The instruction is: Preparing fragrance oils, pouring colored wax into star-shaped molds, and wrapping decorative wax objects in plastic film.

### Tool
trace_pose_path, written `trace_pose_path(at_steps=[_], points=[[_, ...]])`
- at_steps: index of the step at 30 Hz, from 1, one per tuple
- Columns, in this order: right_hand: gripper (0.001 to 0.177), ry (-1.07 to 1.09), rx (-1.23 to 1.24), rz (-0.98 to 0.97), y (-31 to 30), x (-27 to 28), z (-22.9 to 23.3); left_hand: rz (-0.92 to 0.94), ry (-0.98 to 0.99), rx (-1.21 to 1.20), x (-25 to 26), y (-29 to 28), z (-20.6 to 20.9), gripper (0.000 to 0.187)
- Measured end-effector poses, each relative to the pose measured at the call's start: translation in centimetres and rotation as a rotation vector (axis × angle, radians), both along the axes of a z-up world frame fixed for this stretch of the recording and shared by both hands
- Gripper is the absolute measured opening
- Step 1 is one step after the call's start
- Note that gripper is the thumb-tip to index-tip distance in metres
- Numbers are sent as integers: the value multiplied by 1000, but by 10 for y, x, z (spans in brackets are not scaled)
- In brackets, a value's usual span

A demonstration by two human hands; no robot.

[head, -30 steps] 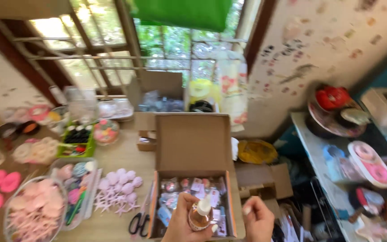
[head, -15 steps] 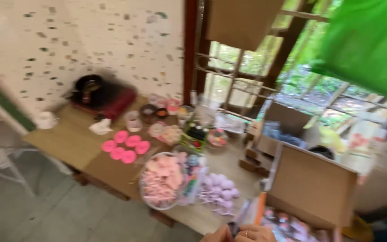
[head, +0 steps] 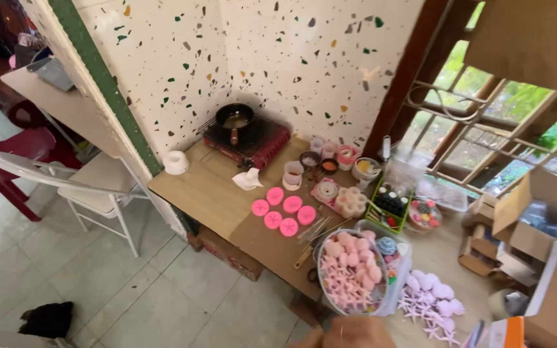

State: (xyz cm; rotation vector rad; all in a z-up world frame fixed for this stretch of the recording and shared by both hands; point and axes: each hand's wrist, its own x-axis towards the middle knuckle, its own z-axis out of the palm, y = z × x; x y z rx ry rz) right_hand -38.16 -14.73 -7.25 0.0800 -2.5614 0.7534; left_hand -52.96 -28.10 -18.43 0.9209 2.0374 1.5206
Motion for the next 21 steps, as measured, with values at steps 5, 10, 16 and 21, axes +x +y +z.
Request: trace_pose_path(at_steps=[5, 10, 16, 21], points=[[26, -47, -124, -273, -16, -110, 75, 154, 62, -51, -34, 8, 12, 29], [28, -130, -218, -503, 18, -173, 55, 500, 385, 130, -91, 54, -7, 40], [44, -93, -188, -626, 84, -240, 77, -323, 227, 285, -209, 76, 103, 57], [38, -166, -501, -515, 140, -292, 79, -447, 121, 188, -277, 123, 128, 47]])
